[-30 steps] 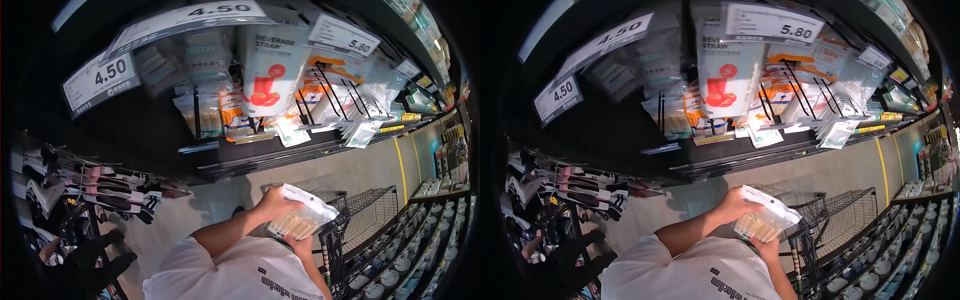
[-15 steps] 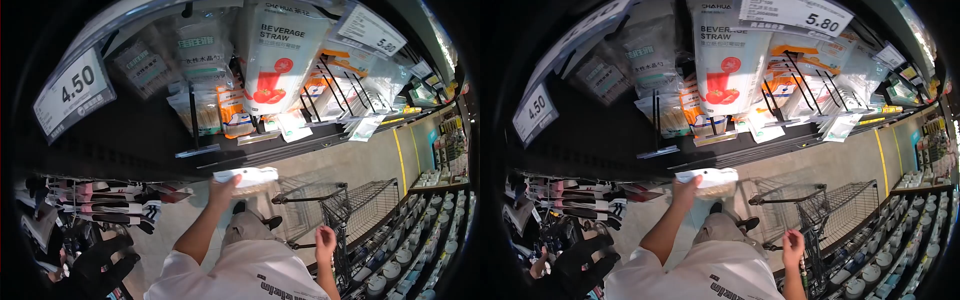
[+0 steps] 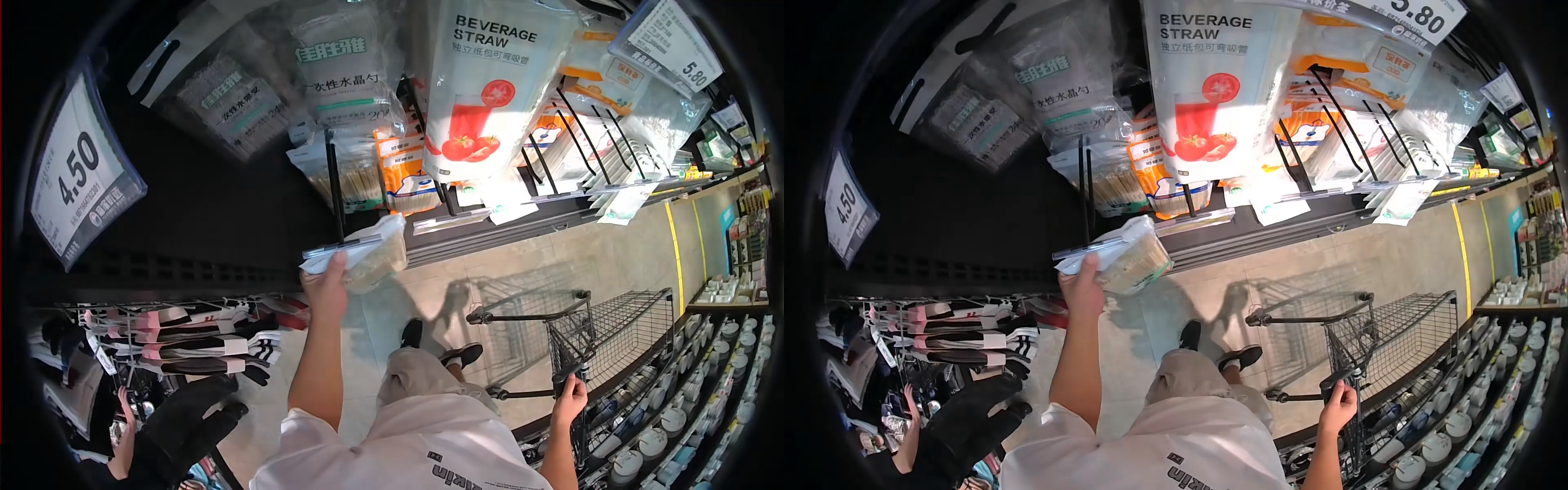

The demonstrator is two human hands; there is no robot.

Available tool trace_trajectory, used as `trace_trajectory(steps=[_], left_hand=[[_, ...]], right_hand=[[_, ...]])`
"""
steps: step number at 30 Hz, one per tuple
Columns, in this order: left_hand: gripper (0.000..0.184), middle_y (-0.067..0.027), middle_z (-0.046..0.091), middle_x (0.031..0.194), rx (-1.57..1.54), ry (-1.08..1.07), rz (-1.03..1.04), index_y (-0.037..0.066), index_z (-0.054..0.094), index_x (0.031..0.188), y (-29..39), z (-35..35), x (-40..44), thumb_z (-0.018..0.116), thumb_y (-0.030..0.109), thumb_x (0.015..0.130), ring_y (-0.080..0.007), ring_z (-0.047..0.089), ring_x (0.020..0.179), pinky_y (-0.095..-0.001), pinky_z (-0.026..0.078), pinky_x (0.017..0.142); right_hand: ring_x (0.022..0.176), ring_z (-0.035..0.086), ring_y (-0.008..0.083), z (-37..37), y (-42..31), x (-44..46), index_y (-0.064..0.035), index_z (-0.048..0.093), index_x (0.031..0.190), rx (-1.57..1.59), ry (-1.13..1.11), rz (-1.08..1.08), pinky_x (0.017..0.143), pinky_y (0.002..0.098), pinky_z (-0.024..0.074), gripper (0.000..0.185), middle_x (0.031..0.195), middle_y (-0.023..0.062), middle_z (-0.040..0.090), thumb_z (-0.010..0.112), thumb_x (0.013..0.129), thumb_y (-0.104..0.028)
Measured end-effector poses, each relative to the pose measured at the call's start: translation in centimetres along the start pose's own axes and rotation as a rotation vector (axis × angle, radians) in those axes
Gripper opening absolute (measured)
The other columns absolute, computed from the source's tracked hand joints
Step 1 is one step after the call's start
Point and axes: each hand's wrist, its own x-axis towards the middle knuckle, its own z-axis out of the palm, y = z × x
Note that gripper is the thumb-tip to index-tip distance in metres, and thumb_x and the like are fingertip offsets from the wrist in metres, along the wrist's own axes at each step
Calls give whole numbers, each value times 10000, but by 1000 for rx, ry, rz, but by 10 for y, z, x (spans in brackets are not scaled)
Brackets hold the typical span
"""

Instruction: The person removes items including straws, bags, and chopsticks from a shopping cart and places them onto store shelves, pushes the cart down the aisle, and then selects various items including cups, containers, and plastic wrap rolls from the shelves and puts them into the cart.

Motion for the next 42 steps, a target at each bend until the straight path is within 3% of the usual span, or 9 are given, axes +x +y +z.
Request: trace_trajectory(steps=[9,16,18,21,27,34,42], left_hand=[[69,-43,703,978,-103,-47,48,5,690,981,5,21,19,700,26,915,-128,654,909,-294,514,841],[131,-55,710,971,-65,2,101,-1,689,997,3,25,27,748,53,892,-138,655,888,-314,532,824],[152,-55,710,967,-39,37,89,-3,689,1004,3,24,31,760,62,886,-142,656,888,-314,533,819],[136,-67,680,1022,25,42,38,-11,657,1033,0,16,38,675,-34,901,-160,657,952,-320,543,846],[142,-70,674,1016,51,-89,84,-12,654,1032,-2,7,31,678,-28,893,-158,651,951,-326,526,865],[99,-68,689,1006,-103,-16,98,-2,665,1022,-4,17,24,674,41,933,-151,651,934,-322,519,860],[214,-63,711,977,-155,96,84,-9,677,1052,6,43,27,738,148,921,-157,662,878,-328,527,815]], right_hand=[[657,436,68,4,-11,-4,3,628,797,-140,69,-87,592,255,381,281,693,-16,553,655,989,-201],[640,432,86,4,-16,-4,9,614,776,-204,89,-127,581,275,380,300,668,-4,534,659,984,-203],[633,472,133,3,-19,-5,13,612,779,-228,88,-116,591,304,406,286,687,46,563,674,966,-195],[632,497,158,4,-20,-5,18,611,777,-206,84,-111,598,322,420,281,698,75,581,681,956,-188],[622,497,174,4,-3,-2,22,623,781,-162,78,-94,591,334,411,262,689,80,572,681,950,-169],[626,493,192,3,-12,-5,22,623,790,-203,81,-92,596,349,407,256,691,81,550,674,951,-171],[639,484,195,4,-16,-5,17,606,787,-200,76,-99,608,346,407,261,700,80,539,669,954,-174]])
